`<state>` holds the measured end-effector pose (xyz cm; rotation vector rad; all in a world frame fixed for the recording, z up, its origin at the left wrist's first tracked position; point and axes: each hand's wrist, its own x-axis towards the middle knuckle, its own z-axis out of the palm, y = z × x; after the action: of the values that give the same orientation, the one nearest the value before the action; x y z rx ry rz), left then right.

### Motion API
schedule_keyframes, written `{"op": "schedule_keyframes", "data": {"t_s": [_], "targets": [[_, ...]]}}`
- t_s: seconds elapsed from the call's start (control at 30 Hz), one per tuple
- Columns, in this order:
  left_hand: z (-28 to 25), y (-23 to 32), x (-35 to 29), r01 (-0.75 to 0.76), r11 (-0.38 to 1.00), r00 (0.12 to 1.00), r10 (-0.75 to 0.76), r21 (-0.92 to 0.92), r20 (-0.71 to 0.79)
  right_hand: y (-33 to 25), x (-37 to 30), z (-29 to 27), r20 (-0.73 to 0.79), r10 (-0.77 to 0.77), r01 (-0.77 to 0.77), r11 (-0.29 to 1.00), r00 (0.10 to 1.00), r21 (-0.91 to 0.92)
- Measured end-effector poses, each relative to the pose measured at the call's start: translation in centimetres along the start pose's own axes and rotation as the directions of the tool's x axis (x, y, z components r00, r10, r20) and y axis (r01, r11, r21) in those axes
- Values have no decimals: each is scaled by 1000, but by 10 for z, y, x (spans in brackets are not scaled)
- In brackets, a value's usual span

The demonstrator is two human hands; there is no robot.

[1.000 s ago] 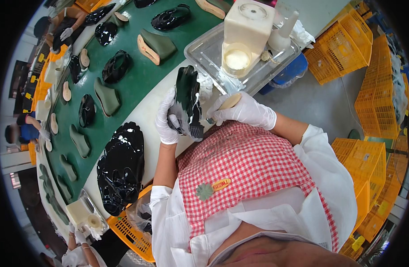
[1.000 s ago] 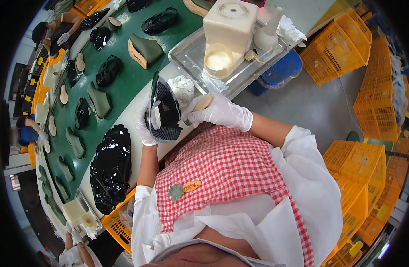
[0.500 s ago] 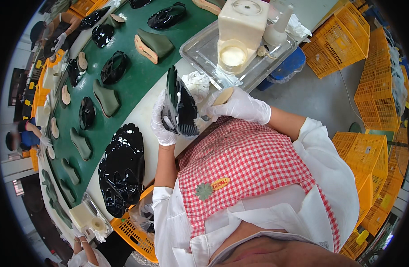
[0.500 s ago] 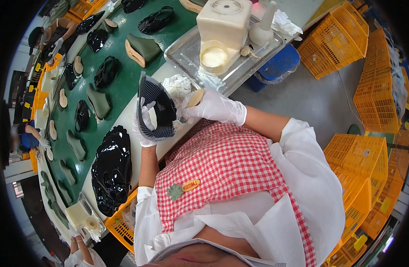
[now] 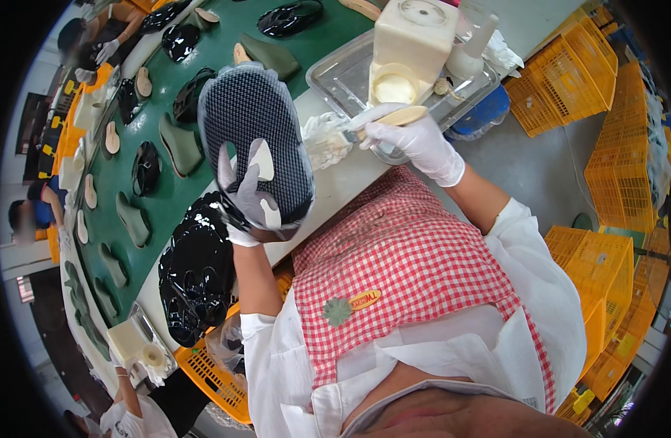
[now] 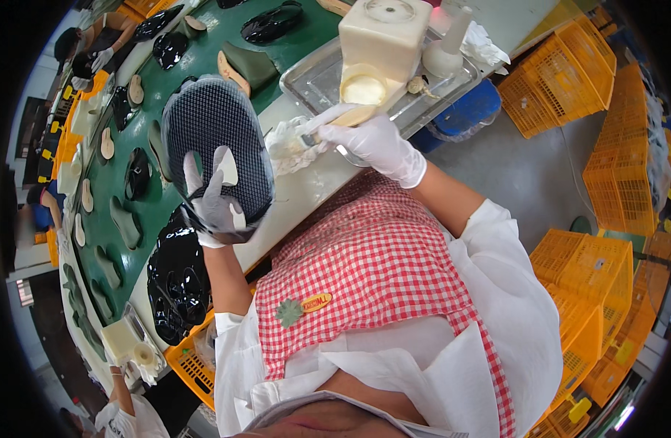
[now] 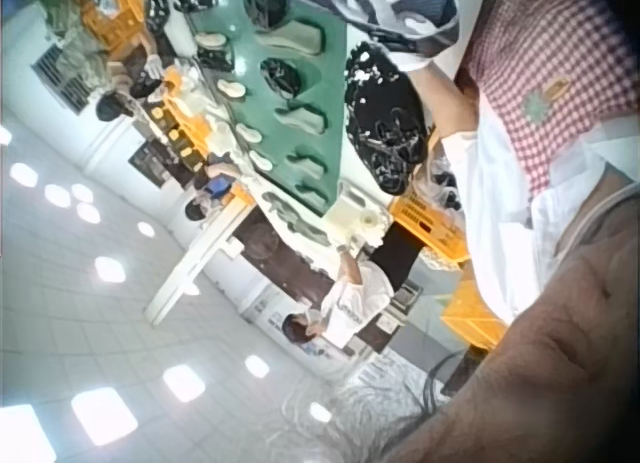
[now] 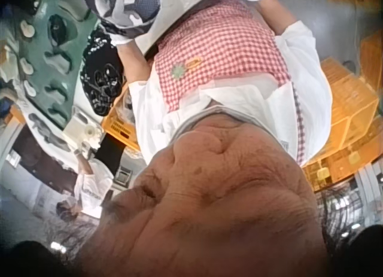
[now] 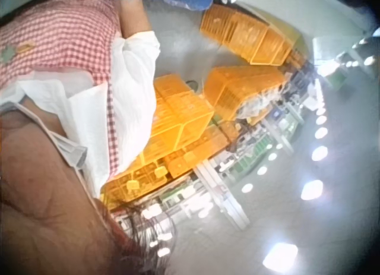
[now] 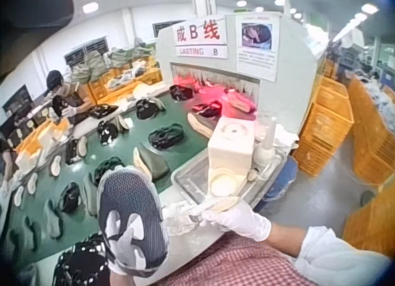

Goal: The person takes shoe components from a basket, dips a brush into glue, and paints the glue onto the shoe uppers.

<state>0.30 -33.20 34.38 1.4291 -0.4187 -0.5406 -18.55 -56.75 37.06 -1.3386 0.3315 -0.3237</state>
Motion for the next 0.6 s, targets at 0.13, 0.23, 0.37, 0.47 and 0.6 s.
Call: {"op": "schedule_keyframes", "data": {"t_s": [0.13,0.23,0.37,0.47,0.6], "targets": [[20,43,-3,157,867,961,-24,-474,274,-8,-1,-4,-100,-141,141,990,985,-8],[-5,18,-4,330,860,940,-262,-389,218,-13,4,-2,-39,-261,257,962,964,-89],[18,25,-21,561,647,808,-291,-516,512,-18,23,2,216,-494,539,759,842,-365],[16,3,-35,562,616,825,-368,-552,429,-24,32,17,414,-523,667,582,745,-465],[40,4,-26,-284,942,827,148,177,542,-25,42,32,536,-554,768,516,637,-380]]}}
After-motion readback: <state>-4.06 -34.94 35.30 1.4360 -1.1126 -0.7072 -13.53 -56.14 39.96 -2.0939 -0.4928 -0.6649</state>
